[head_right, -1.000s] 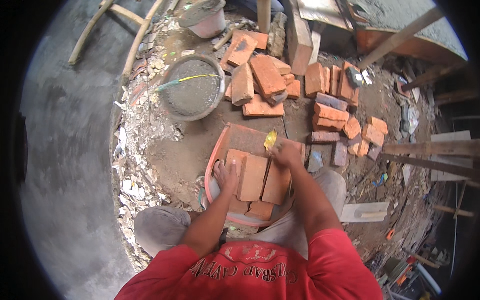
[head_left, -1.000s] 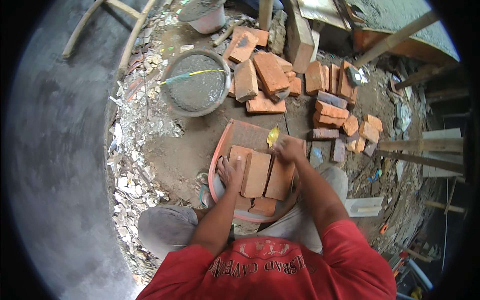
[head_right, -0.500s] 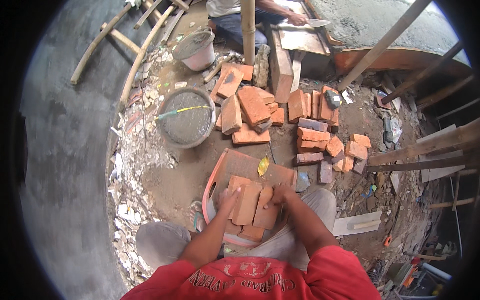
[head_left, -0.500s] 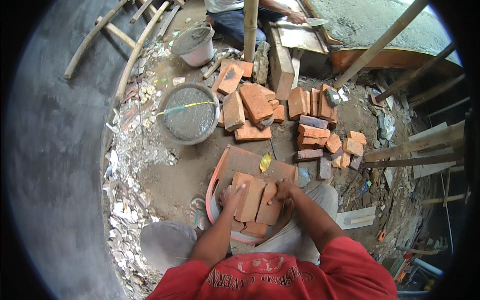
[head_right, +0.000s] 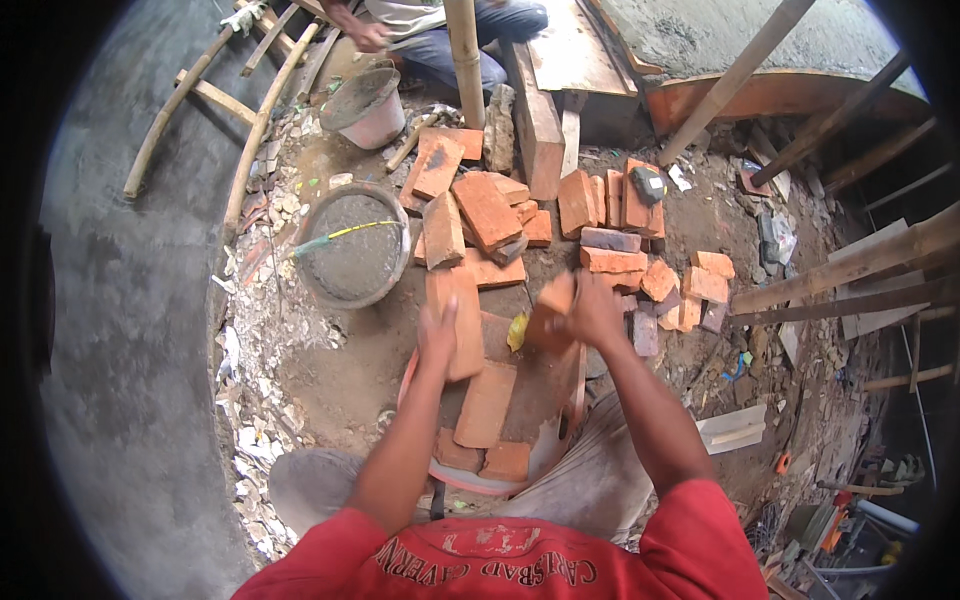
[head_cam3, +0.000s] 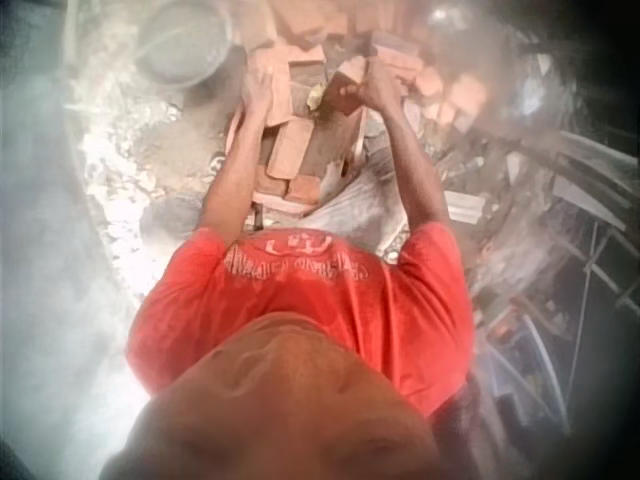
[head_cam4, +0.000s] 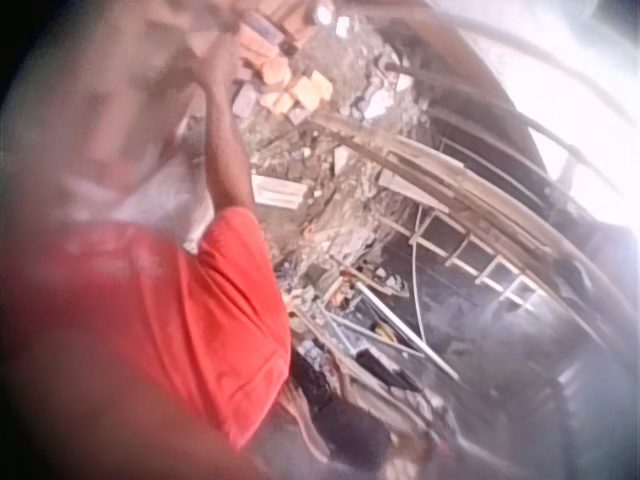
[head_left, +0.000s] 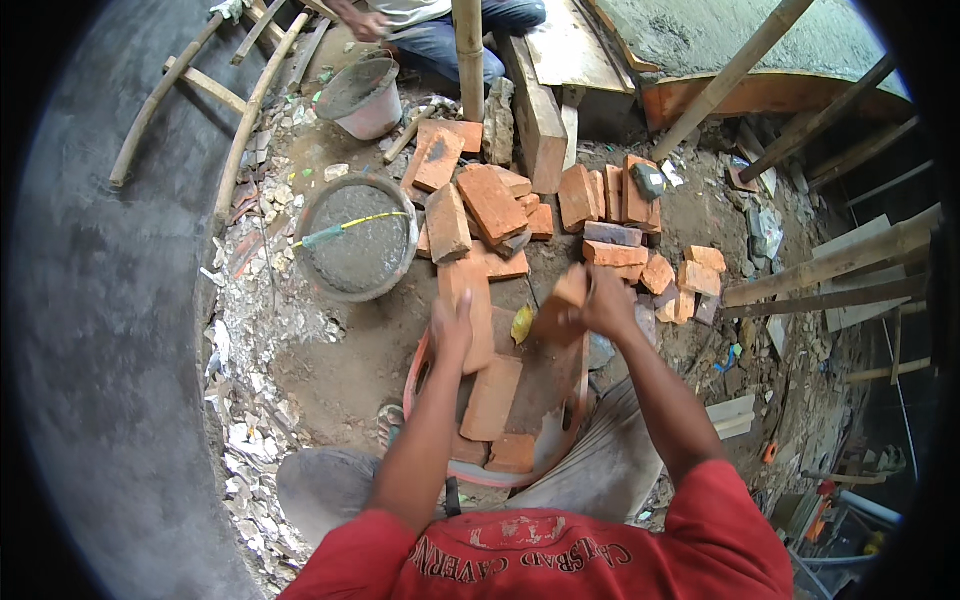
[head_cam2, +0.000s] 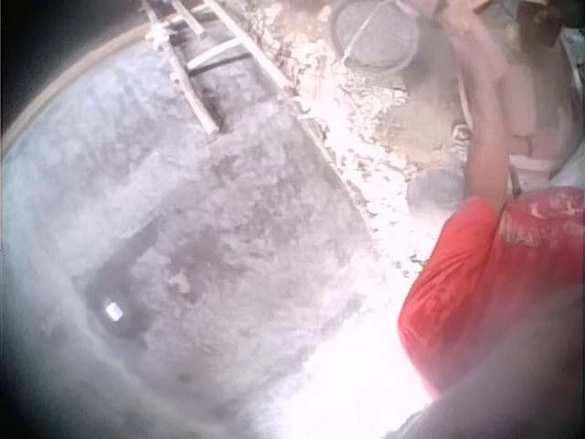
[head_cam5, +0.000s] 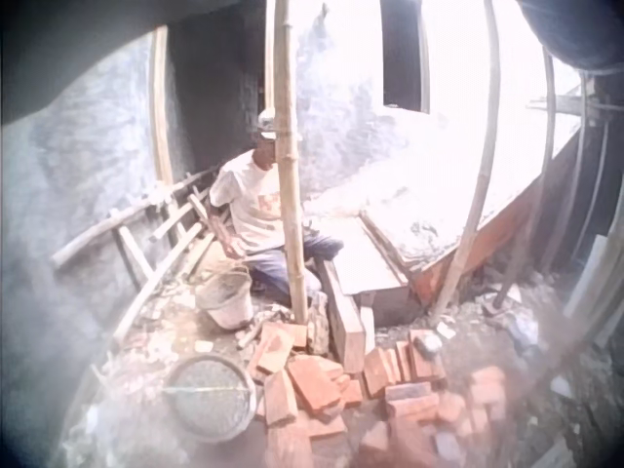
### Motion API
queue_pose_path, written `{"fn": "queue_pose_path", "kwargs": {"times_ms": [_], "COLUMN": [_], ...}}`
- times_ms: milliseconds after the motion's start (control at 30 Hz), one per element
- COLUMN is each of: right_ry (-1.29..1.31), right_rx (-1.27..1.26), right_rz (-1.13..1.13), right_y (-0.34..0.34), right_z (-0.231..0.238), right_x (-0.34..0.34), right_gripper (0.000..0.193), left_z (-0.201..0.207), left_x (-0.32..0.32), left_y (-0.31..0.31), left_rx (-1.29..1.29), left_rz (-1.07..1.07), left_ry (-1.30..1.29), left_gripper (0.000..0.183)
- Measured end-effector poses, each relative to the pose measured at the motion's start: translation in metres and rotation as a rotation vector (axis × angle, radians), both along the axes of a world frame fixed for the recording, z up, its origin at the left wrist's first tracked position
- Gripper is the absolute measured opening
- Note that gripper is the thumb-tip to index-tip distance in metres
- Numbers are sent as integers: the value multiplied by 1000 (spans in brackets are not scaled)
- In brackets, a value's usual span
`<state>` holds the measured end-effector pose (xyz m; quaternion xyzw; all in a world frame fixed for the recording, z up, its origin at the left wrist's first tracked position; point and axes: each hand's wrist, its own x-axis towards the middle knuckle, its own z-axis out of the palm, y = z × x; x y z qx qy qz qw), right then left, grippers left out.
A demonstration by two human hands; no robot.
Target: The person loads red bricks into a pink plastic tray, carries the tray across a construction site, and unloads the bricks onto the ground. The person then picks up a bucket of cement and walks back across the site.
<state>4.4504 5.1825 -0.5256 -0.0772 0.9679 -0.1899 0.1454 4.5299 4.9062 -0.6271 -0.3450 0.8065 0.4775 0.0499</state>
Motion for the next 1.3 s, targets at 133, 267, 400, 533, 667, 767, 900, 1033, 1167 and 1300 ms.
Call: {"fn": "queue_pose_path", "kwargs": {"times_ms": [133, 267, 400, 533, 667, 767, 900, 1033, 1167, 1300], "right_ry": [313, 525, 187, -287, -455, -566, -848, -1021, -915, -881], "right_rx": [16, -98, -191, -163, -107, -149, 40, 180, 463, 364], "right_rz": [-192, -262, -497, -701, -577, -572, -548, -9, 654, 748], "right_y": [-30, -52, -56, -75, -86, -84, -99, -97, -90, -70], "right_z": [-21, -99, -156, -172, -171, -179, -153, -149, -110, -170], "right_x": [-55, -35, 64, 155, 181, 193, 231, 243, 225, 248], "right_gripper": [74, 69, 68, 70, 69, 71, 82, 100, 119, 119], "left_z": [3, -14, -28, -38, -53, -49, -25, 19, 74, 79], "left_x": [-122, -142, -27, 115, 146, 134, 131, 77, -29, -144], "left_y": [1, -10, 24, 59, 55, 50, 45, 32, 8, 31], "left_rx": [76, -57, -140, -325, -207, -87, -75, -201, -384, -524], "left_rz": [54, -127, -254, -289, -322, -257, -137, -112, -106, -160], "left_ry": [130, 144, 182, -396, -379, -319, -56, 204, 206, -23], "left_gripper": [85, 91, 97, 123, 124, 119, 112, 111, 106, 100]}}
